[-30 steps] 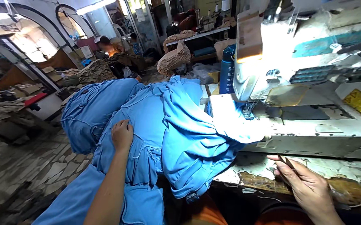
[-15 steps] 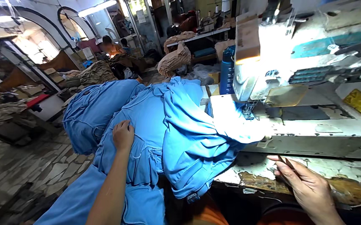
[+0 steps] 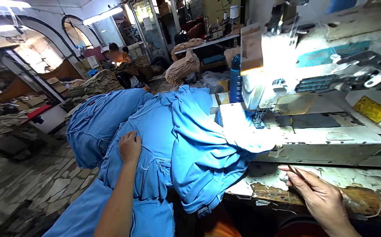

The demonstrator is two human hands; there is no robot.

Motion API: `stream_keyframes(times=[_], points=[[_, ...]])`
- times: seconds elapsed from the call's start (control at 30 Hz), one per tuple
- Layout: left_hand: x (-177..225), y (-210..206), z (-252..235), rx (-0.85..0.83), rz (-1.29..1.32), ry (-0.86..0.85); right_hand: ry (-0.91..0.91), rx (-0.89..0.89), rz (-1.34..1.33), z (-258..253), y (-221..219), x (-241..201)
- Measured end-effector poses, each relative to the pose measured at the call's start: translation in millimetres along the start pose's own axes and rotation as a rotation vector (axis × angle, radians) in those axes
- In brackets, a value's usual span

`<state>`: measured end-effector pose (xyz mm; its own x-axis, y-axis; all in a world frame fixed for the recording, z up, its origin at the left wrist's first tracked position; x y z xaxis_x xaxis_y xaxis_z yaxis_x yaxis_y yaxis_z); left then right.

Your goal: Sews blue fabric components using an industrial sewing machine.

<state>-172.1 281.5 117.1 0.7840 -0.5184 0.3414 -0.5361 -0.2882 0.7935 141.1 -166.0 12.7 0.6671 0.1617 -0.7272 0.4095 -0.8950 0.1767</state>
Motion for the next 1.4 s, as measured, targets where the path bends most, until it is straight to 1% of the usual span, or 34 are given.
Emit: stream_keyframes(times=[0.27, 0.47, 0.83, 0.9, 0.97, 1.0, 1.03, 1.1, 1.2, 1.27, 1.33, 1.4], points=[[3, 2, 2, 0.024, 0.025, -0.045, 0.023, 0.006, 0.013, 0, 0, -1], [1, 1, 1, 0.018, 0.005, -0.039, 0.002, -0.003, 0.01, 1, 0, 1], [1, -2, 1, 0.003, 0.011, -0.012, 0.024, 0.002, 0.028, 2, 2, 2], [-5, 1, 0, -0.001, 0.082, 0.029, 0.024, 0.009, 0.02, 1, 2, 0], [1, 10, 1, 0.018, 0.3, 0.035, -0.004, 0.028, 0.008, -1, 4, -3], [16, 15, 3, 0.038, 0.42, -0.01, -0.026, 0.045, -0.009, -2, 4, -4], [41, 19, 9, 0.052, 0.526, -0.093, -0.048, 0.06, -0.038, -1, 6, -4], [119, 28, 34, 0.055, 0.645, -0.344, -0.075, 0.078, -0.099, -1, 9, -1], [239, 33, 101, -0.017, 0.69, -0.8, -0.087, 0.086, -0.132, 1, 11, 3], [295, 17, 144, -0.104, 0.63, -1.001, -0.082, 0.085, -0.135, 2, 11, 4], [325, -11, 168, -0.164, 0.513, -1.076, -0.079, 0.087, -0.136, 3, 11, 4], [333, -35, 173, -0.173, 0.484, -1.066, -0.07, 0.081, -0.137, 5, 12, 4]])
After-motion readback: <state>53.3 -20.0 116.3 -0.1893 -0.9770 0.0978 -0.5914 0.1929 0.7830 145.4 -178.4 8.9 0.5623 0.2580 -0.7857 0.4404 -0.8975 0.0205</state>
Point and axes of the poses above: each hand's wrist, its own z-axis away from the middle knuckle, its own y-axis out of the back of the hand, x = y × z, the point moved 9 cm from there along -z, towards the middle knuckle, and after that the axes turned 5 degrees about z, right-handed, at the moved point
